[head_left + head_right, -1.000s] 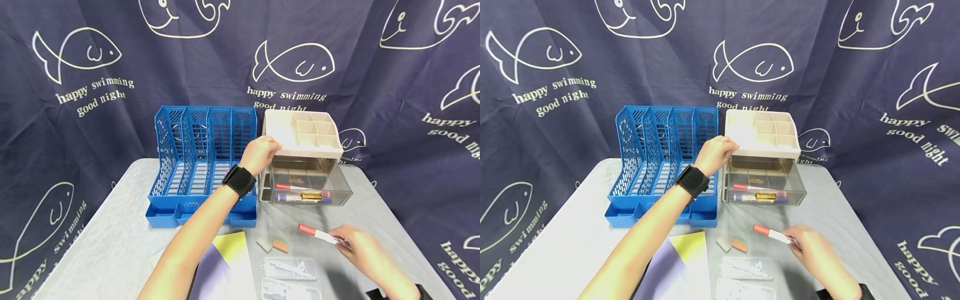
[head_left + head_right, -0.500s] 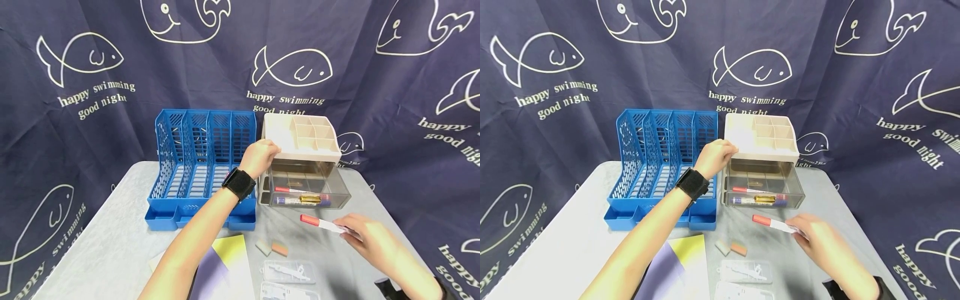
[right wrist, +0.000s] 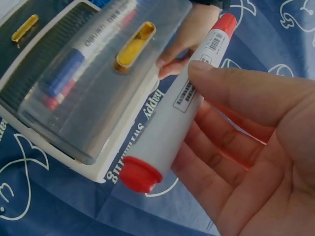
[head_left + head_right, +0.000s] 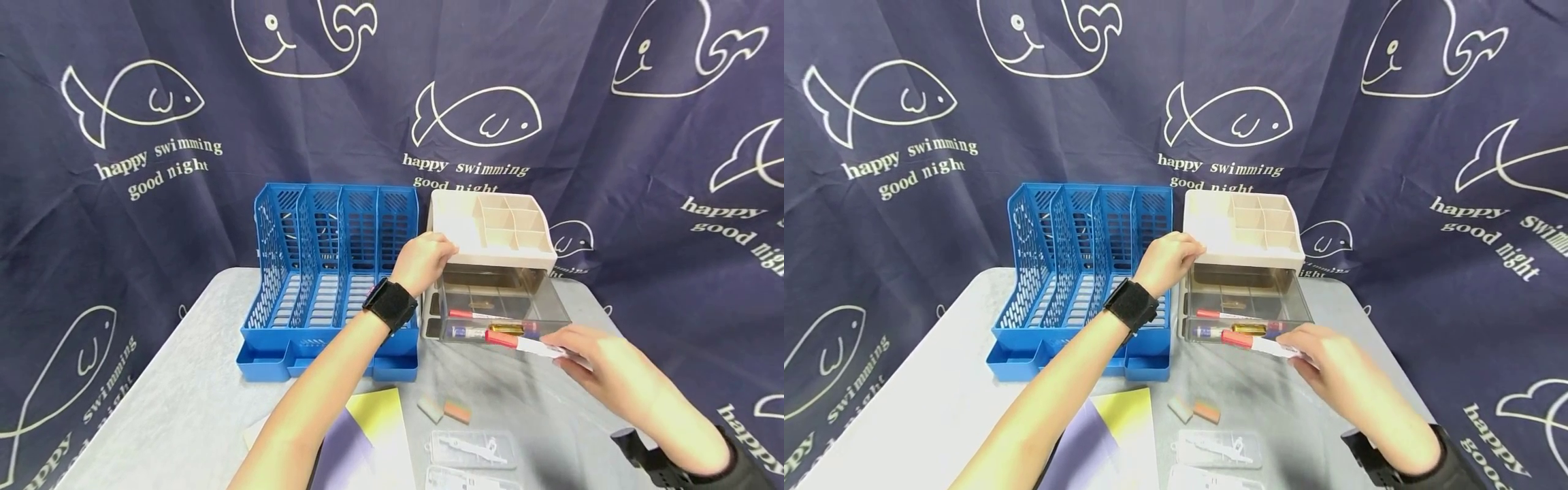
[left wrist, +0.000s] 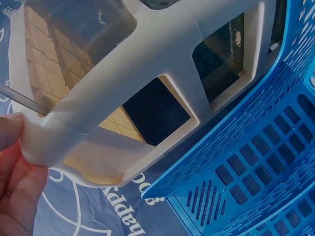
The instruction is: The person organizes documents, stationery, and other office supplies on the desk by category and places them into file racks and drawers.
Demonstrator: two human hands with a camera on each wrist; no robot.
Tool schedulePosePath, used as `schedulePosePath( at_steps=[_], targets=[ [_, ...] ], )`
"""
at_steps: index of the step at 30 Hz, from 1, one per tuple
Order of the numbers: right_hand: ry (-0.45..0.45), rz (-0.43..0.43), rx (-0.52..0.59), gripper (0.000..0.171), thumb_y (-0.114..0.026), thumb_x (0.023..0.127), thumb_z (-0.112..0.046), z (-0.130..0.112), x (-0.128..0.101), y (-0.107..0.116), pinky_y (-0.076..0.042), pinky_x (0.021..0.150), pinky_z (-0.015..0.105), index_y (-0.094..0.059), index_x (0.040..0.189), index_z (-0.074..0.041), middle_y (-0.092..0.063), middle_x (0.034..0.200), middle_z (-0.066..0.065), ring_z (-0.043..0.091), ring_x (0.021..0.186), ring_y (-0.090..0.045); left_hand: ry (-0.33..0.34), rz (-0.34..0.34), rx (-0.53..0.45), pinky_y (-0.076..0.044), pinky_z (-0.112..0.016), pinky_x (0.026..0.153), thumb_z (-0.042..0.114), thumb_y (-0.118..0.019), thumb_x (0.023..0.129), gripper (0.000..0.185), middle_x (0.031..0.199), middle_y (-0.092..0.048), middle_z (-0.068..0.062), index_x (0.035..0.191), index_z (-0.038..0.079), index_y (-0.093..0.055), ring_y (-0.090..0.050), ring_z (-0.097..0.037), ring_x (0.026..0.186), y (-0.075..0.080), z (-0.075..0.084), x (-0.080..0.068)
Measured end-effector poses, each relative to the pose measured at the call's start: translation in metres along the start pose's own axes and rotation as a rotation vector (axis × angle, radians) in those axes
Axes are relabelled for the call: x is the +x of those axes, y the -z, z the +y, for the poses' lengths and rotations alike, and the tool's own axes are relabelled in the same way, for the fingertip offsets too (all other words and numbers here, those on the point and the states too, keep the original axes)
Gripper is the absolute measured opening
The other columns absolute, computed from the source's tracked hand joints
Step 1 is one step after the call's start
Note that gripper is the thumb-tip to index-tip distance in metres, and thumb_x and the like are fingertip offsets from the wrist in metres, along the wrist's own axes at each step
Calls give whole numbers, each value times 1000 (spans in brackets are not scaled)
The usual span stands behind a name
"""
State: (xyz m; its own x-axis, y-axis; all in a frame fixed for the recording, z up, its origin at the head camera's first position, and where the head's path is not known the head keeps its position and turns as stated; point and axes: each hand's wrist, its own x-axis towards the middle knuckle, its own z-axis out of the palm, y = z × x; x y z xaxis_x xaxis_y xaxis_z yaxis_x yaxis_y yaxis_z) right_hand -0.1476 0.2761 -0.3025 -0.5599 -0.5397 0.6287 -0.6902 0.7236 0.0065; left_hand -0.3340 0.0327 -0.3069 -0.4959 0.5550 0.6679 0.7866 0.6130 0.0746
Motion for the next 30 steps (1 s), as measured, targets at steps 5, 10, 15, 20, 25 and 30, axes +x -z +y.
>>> schedulePosePath(
  at_steps=[5,10,15,20,25,30],
  targets=[
    [-38,-18,40,19,-77,77,-10,5,9,2,-42,59,10,-70,93,-15,-63,81,-10,-2,67,-51,0,-4,2,-52,-24,84,5,-64,88,16,94,-71,0,96,13,-76,-64,-15,94,-1,0,-1],
    [-28,-16,42,40,-78,61,10,8,20,-7,-42,62,10,-70,94,-11,-64,82,-8,1,70,-53,3,2,1,-52,-24,83,5,-65,88,15,93,-71,-1,95,13,-76,-64,-15,93,0,1,-2],
    [-19,16,-3,40,-81,56,9,14,34,-17,-45,61,14,-70,92,-7,-65,79,-5,3,66,-54,0,3,-2,-52,-24,84,6,-65,88,15,92,-71,-1,96,12,-76,-64,-15,93,0,2,-2],
    [-73,-22,-67,35,-81,62,4,21,47,-25,-48,58,25,-71,92,-8,-64,77,-6,4,64,-54,4,-1,-12,-52,-23,85,5,-64,88,16,92,-71,-1,97,12,-76,-64,-15,93,-1,2,-3],
    [-144,-75,-25,30,-77,69,4,25,55,-34,-48,60,29,-71,94,-10,-64,79,-6,6,65,-53,10,-5,-14,-51,-22,86,4,-64,88,17,93,-71,-1,97,12,-75,-64,-14,94,-1,1,-3],
    [-145,-80,42,30,-74,68,11,31,59,-46,-49,62,31,-70,92,-5,-64,79,-2,9,68,-53,14,-16,-10,-51,-22,87,4,-65,87,17,95,-71,0,98,12,-75,-64,-14,95,2,3,-3]
  ],
)
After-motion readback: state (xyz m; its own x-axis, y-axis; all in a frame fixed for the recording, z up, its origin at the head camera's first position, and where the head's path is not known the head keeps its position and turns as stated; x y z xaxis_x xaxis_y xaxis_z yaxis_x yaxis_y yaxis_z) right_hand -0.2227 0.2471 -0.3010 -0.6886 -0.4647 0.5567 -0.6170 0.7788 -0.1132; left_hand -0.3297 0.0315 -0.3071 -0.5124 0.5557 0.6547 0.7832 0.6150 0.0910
